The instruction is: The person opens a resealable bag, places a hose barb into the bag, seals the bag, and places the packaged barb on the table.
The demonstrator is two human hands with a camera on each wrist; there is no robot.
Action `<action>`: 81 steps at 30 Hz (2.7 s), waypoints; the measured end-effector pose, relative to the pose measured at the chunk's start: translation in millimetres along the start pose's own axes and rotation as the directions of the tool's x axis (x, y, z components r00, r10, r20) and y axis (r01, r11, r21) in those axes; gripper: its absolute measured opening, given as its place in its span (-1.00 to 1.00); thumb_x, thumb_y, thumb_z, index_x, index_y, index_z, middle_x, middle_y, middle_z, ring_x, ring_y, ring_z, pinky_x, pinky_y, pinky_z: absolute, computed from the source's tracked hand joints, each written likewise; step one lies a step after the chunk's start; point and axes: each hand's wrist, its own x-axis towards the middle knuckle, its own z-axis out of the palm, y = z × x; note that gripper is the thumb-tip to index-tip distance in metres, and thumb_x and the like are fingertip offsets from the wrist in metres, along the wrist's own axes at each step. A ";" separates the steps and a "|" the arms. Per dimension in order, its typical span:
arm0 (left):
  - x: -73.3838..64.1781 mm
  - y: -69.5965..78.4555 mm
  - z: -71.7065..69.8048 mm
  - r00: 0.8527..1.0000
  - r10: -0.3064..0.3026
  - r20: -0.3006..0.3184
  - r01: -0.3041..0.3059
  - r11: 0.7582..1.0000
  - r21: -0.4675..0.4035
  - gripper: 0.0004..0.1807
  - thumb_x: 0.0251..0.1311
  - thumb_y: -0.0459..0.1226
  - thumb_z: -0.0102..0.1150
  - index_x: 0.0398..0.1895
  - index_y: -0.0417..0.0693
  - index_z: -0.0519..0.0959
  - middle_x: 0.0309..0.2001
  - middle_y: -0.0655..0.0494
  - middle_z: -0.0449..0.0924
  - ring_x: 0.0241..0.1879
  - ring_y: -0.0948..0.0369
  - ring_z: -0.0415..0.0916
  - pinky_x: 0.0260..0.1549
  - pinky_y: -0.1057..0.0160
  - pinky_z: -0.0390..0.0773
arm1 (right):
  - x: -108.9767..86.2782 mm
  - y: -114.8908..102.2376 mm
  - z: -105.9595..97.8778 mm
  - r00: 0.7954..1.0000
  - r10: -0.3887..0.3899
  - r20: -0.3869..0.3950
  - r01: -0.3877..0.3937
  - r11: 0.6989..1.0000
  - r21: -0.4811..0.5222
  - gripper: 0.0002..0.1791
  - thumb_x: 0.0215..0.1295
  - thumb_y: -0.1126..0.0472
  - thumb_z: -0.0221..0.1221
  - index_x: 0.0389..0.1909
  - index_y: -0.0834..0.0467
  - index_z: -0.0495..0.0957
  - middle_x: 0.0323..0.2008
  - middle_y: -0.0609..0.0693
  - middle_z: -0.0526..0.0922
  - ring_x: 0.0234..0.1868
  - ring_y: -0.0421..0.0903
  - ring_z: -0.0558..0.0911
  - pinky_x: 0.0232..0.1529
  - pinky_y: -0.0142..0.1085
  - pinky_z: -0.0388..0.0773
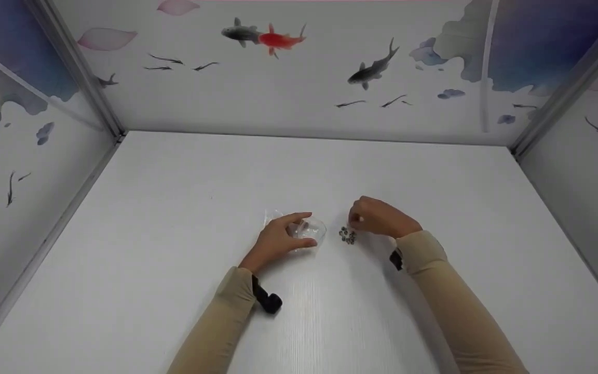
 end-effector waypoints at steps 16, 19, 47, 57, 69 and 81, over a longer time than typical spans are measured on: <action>-0.4 2.0 -1.3 1.000 0.024 0.007 -0.024 1.000 0.018 -0.23 -0.08 0.11 0.44 0.28 0.22 0.46 0.18 0.05 0.54 0.01 0.11 0.48 0.04 0.02 0.45 | 5.7 -24.6 -11.9 0.988 -0.141 -0.061 0.143 0.989 0.022 -0.86 0.24 0.28 0.26 -0.22 0.17 0.72 -0.28 -0.03 0.67 -0.17 -0.05 0.56 -0.09 -0.22 0.54; -0.1 1.9 -1.6 1.000 0.020 0.008 -0.020 1.000 0.021 -0.23 -0.08 0.11 0.44 0.28 0.23 0.46 0.17 0.05 0.54 -0.02 0.14 0.48 0.00 0.05 0.45 | 8.7 -30.6 -12.0 0.983 -0.174 -0.062 0.175 0.985 0.010 -0.86 0.24 0.28 0.26 -0.22 0.18 0.72 -0.28 -0.02 0.68 -0.15 -0.01 0.58 -0.09 -0.22 0.54; -0.6 2.7 -2.0 1.000 0.011 0.015 -0.011 1.000 0.018 -0.24 -0.07 0.09 0.44 0.28 0.22 0.46 0.09 0.09 0.57 -0.18 0.20 0.42 -0.19 0.17 0.42 | 15.7 -48.9 -8.9 0.966 -0.254 -0.050 0.253 0.967 -0.024 -0.81 0.23 0.30 0.26 -0.15 0.22 0.71 -0.22 0.04 0.70 -0.12 0.01 0.60 -0.06 -0.21 0.56; 0.4 2.6 -1.7 1.000 0.000 0.008 -0.001 1.000 0.013 -0.24 -0.09 0.08 0.46 0.27 0.24 0.46 0.09 0.11 0.57 -0.25 0.23 0.42 -0.24 0.21 0.41 | 10.8 -28.3 -9.3 0.984 -0.179 -0.010 0.179 0.984 -0.024 -0.82 0.24 0.29 0.25 -0.16 0.23 0.71 -0.21 0.06 0.70 -0.10 0.04 0.61 -0.04 -0.17 0.55; -0.6 1.6 -0.5 1.000 0.008 0.003 -0.008 1.000 0.015 -0.22 -0.11 0.09 0.46 0.28 0.22 0.46 0.12 0.09 0.57 -0.36 0.24 0.37 -0.35 0.25 0.38 | 10.0 -8.3 -0.9 0.998 -0.060 0.020 0.060 0.998 0.017 -0.84 0.24 0.28 0.26 -0.19 0.18 0.72 -0.22 0.02 0.71 -0.16 -0.08 0.62 -0.04 -0.17 0.56; -0.9 2.8 -1.1 1.000 -0.005 0.006 0.004 1.000 0.016 -0.22 -0.10 0.08 0.46 0.28 0.22 0.46 0.10 0.10 0.57 -0.26 0.21 0.41 -0.26 0.22 0.42 | 12.3 -5.9 3.9 0.999 -0.026 0.046 0.025 0.999 0.024 -0.86 0.25 0.24 0.25 -0.22 0.14 0.73 -0.23 -0.01 0.70 -0.16 -0.11 0.60 -0.06 -0.20 0.56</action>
